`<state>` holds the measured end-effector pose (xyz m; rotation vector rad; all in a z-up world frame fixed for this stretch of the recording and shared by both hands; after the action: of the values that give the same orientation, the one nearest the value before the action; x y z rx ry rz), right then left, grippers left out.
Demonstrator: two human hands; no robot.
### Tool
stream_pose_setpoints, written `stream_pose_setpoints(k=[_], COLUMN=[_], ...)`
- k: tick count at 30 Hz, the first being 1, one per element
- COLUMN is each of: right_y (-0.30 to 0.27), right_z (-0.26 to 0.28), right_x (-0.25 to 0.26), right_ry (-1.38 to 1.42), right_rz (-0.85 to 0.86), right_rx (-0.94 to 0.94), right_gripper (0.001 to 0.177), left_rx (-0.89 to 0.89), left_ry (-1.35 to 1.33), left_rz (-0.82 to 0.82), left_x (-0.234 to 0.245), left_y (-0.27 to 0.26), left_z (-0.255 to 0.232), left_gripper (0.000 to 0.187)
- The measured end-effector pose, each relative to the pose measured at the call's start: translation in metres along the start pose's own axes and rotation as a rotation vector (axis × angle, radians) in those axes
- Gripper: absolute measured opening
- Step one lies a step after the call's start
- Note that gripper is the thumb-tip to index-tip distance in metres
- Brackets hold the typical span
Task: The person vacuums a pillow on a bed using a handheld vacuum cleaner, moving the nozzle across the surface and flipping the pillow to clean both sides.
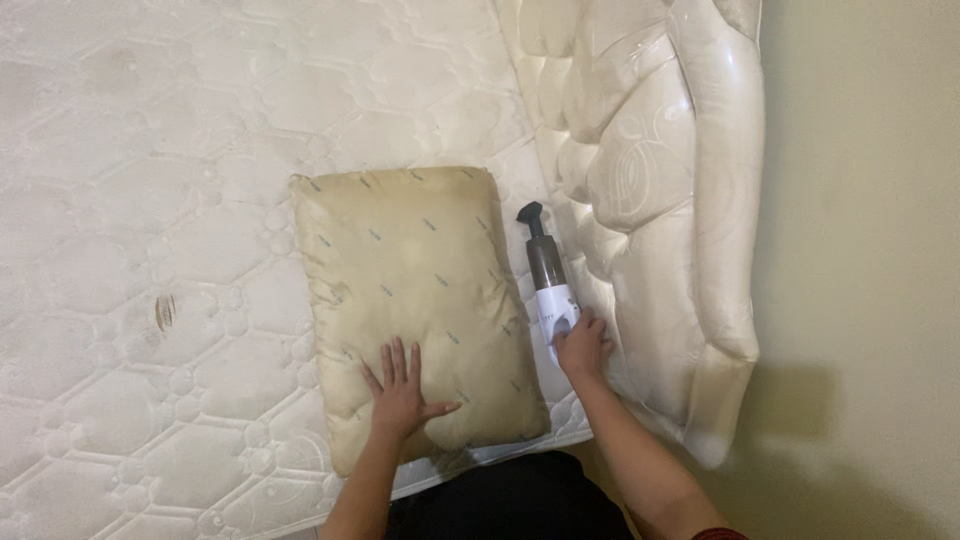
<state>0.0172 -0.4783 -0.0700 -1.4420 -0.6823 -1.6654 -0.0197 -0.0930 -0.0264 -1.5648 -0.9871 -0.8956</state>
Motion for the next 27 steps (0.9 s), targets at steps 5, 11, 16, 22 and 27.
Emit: stream_pose_setpoints(k=[5, 11, 16, 22, 27], right_y=[0.0, -0.004, -0.007, -0.013, -0.05], right_z=[-0.007, 0.003, 0.035, 0.067, 0.081], right_x=[-0.023, -0.019, 0.032, 0.077, 0.077], right_ry=[0.297, 0.734, 0.598, 0.692, 0.765], right_rz=[0.025, 0.292, 0.258, -0.068, 0.195], right_rx=[0.067, -0.212, -0.133, 0.213, -0.086], right_gripper=[0.039, 0.039, 0.04, 0.039, 0.041], left_rx=[0.15, 0.221, 0.278, 0.294, 0.258], left_ry=[-0.083, -0.186, -0.248, -0.265, -0.326], left_rz=[-0.098, -0.077, -0.047, -0.048, -0.081], left_x=[-0.031, -0.055, -0.067, -0.068, -0.039], left_y=[0.01, 0.019, 0.027, 0.034, 0.026], left_z=[-0.019, -0.035, -0.042, -0.062, -0.055], left_gripper=[0.145, 0.143, 0.142, 0.145, 0.131])
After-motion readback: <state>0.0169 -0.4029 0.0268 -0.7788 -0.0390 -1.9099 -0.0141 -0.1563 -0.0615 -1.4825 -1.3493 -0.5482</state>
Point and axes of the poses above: each hand's wrist, its own y-axis towards the middle knuckle, its own x-axis out of the back of the hand, z = x × y, the point moved 10 cm from there along y, towards the middle knuckle, and after that the axes turned 12 degrees about -z, right-handed, at the moved point
